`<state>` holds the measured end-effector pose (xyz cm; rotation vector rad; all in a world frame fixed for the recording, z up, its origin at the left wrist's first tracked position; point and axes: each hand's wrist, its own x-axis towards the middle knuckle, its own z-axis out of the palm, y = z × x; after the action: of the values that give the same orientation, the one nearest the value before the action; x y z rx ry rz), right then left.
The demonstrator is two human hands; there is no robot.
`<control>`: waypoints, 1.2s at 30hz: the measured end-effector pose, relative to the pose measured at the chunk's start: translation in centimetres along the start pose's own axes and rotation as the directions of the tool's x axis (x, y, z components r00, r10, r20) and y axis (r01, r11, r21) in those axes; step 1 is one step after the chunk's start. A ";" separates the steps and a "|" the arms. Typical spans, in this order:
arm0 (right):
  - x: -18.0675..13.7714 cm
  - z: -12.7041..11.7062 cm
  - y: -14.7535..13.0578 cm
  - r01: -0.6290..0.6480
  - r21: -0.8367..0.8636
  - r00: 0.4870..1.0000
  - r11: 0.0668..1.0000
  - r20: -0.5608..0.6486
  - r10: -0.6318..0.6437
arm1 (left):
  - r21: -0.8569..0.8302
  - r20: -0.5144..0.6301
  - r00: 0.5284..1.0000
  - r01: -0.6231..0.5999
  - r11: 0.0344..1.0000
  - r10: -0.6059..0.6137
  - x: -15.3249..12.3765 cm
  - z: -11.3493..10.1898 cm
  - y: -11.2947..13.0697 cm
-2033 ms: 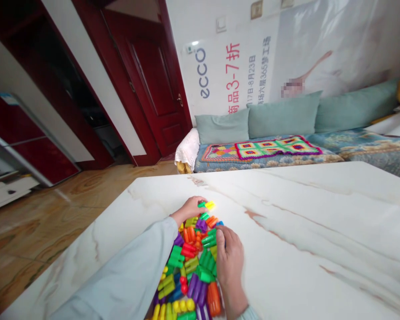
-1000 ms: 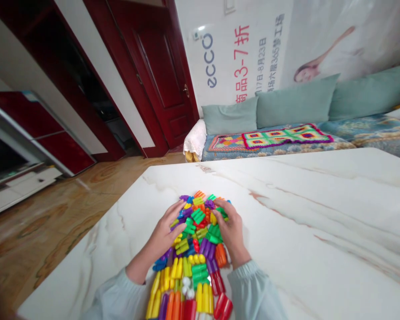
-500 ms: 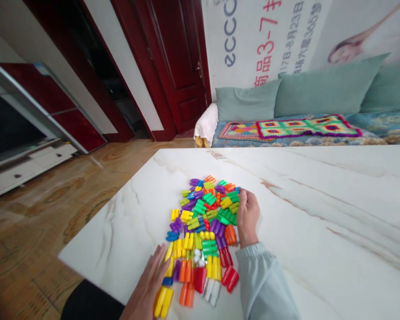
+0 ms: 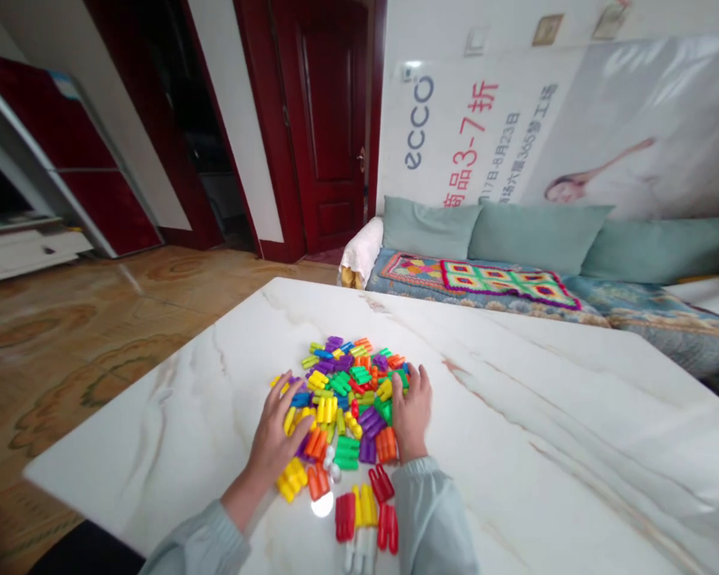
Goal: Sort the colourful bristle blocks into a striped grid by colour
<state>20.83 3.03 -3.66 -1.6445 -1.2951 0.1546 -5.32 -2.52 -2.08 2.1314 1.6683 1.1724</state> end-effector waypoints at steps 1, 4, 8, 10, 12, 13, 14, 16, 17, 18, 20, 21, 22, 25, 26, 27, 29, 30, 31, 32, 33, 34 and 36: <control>-0.1 0.1 -0.1 0.012 -0.078 1.000 0.997 0.000 -0.012 | 0.011 -0.040 0.999 0.035 0.999 -0.035 0.5 0.3 -0.3; -0.1 0.1 -0.4 0.072 -0.277 0.997 0.958 0.057 -0.058 | 0.073 -0.016 0.996 0.091 0.993 -0.091 1.5 1.3 -1.1; 0.6 -0.5 -0.6 0.134 -0.352 0.988 0.926 0.122 -0.096 | 0.121 0.035 0.996 0.071 0.990 -0.076 1.5 2.0 -1.5; 1.1 -0.8 -0.6 0.130 -0.350 0.988 0.928 0.128 -0.090 | 0.121 0.030 0.997 0.070 0.990 -0.074 1.4 2.0 -1.5; 1.6 -1.1 -0.7 0.108 -0.357 0.988 0.928 0.145 -0.059 | 0.121 0.029 0.997 0.064 0.991 -0.068 1.3 1.9 -1.4; 1.8 -1.3 -0.8 0.092 -0.367 0.986 0.926 0.163 -0.034 | 0.124 0.030 0.997 0.061 0.990 -0.065 1.3 1.8 -1.4; 2.1 -1.4 -0.8 0.074 -0.382 0.982 0.921 0.188 -0.001 | 0.127 0.033 0.997 0.059 0.990 -0.063 1.3 1.8 -1.4; 2.6 -1.6 -0.9 0.049 -0.418 0.964 0.907 0.256 0.066 | 0.131 0.039 0.997 0.059 0.990 -0.065 1.4 1.8 -1.4; 2.8 -1.7 -0.9 0.049 -0.433 0.952 0.900 0.294 0.090 | 0.132 0.039 0.997 0.062 0.989 -0.067 1.4 1.9 -1.4; 3.1 -1.8 -1.0 0.059 -0.444 0.938 0.894 0.331 0.102 | 0.130 0.038 0.997 0.064 0.989 -0.070 1.3 2.0 -1.4; 3.5 -1.8 -1.0 0.093 -0.454 0.915 0.886 0.390 0.103 | 0.126 0.037 0.997 0.066 0.990 -0.071 1.3 2.1 -1.4; 3.7 -1.8 -1.1 0.104 -0.456 0.906 0.884 0.409 0.105 | 0.123 0.036 0.997 0.066 0.990 -0.071 1.3 2.1 -1.4; 3.8 -1.8 -1.2 0.103 -0.457 0.899 0.883 0.422 0.113 | 0.121 0.035 0.997 0.066 0.990 -0.071 1.3 2.1 -1.4; 3.7 -1.8 -1.4 0.065 -0.448 0.898 0.892 0.417 0.144 | 0.110 0.028 0.997 0.071 0.991 -0.075 1.2 2.1 -1.4; 3.6 -1.8 -1.5 0.050 -0.432 0.905 0.900 0.401 0.143 | 0.106 0.026 0.997 0.074 0.992 -0.077 1.3 2.0 -1.3; 3.5 -1.9 -1.5 0.026 -0.401 0.914 0.916 0.381 0.141 | 0.102 0.025 0.997 0.074 0.992 -0.077 1.3 2.0 -1.3; 3.4 -2.1 -1.4 -0.038 -0.307 0.927 0.951 0.343 0.148 | 0.096 0.022 0.997 0.073 0.993 -0.076 1.3 1.9 -1.2; 3.4 -2.3 -1.4 -0.073 -0.258 0.929 0.963 0.334 0.160 | 0.095 0.020 0.997 0.073 0.993 -0.075 1.3 1.9 -1.2; 3.5 -2.5 -1.5 -0.103 -0.216 0.928 0.971 0.331 0.173 | 0.095 0.018 0.997 0.072 0.993 -0.074 1.3 1.9 -1.2; 3.6 -2.7 -1.6 -0.125 -0.187 0.925 0.975 0.333 0.182 | 0.097 0.014 0.997 0.071 0.993 -0.073 1.3 1.9 -1.2; 3.7 -2.9 -1.8 -0.134 -0.170 0.923 0.976 0.336 0.186 | 0.100 0.011 0.997 0.070 0.993 -0.071 1.3 1.9 -1.2; 3.8 -3.1 -2.2 -0.138 -0.153 0.923 0.978 0.339 0.183 | 0.103 0.009 0.998 0.066 0.992 -0.068 1.3 2.0 -1.2; 3.9 -3.3 -3.3 -0.148 -0.085 0.921 0.985 0.352 0.169 | 0.110 0.009 0.998 0.061 0.992 -0.062 1.3 2.0 -1.3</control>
<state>22.32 3.88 2.24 -1.8287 -1.4435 0.5430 -4.85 -0.31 -3.64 2.1285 1.8184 1.0723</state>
